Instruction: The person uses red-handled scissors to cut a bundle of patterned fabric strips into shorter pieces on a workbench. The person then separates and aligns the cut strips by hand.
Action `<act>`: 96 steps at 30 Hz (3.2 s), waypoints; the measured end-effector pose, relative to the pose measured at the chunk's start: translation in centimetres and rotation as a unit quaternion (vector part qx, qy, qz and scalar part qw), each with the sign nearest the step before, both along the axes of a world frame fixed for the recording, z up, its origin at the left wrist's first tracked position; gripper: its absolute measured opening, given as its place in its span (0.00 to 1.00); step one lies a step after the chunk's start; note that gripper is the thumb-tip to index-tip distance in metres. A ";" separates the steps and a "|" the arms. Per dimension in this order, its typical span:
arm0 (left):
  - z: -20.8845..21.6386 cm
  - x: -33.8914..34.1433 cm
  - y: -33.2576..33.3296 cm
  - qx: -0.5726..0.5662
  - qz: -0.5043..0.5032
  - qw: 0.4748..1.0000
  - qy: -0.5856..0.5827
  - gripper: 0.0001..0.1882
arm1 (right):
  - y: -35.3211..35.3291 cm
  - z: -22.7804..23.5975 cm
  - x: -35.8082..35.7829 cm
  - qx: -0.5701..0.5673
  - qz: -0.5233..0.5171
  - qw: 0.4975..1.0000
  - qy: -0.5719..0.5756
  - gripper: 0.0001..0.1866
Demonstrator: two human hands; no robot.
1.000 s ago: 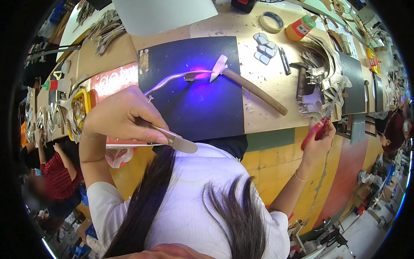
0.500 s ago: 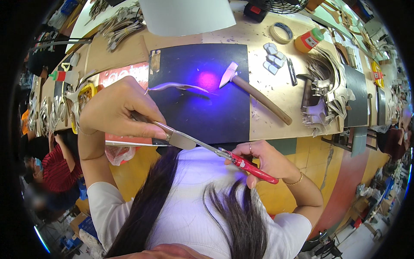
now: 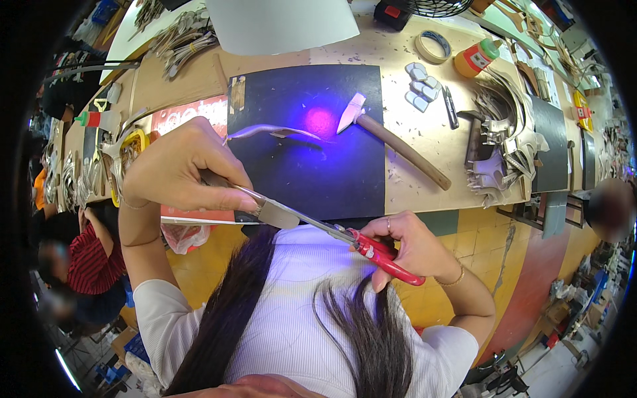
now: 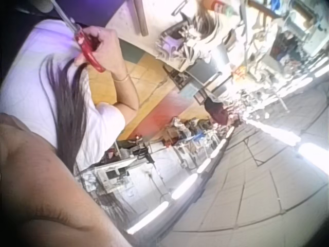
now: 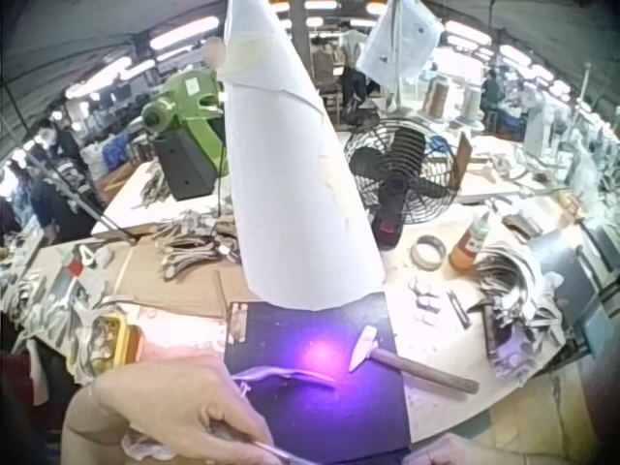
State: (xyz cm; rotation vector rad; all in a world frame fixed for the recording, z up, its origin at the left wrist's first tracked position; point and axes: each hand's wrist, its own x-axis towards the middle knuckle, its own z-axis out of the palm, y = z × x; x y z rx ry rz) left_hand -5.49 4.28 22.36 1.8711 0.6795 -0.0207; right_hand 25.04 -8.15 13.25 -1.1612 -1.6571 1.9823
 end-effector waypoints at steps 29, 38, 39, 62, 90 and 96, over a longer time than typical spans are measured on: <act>-1.3 -0.7 -0.6 0.031 0.051 0.997 -0.038 0.10 | 1.7 -4.1 4.1 0.351 -0.292 0.737 -0.499 0.25; -0.1 0.0 -1.2 -0.250 0.275 0.924 -0.091 0.11 | -0.6 -9.4 13.3 0.275 -0.298 0.720 -0.563 0.21; 0.0 0.4 -1.6 -0.268 0.295 0.912 -0.101 0.11 | -0.5 -9.3 12.9 0.297 -0.300 0.718 -0.553 0.21; -3.8 9.2 -5.0 0.205 0.117 0.926 -0.295 0.24 | 2.5 8.1 12.4 0.410 -0.584 0.699 0.040 0.13; -23.2 1.1 -9.3 0.477 0.329 0.805 0.122 0.27 | 1.1 -7.7 -4.1 0.469 -0.322 0.795 -0.209 0.13; -23.6 0.7 -9.5 0.473 0.368 0.797 0.078 0.25 | 2.1 -10.8 -11.0 0.596 -0.044 0.741 -0.305 0.27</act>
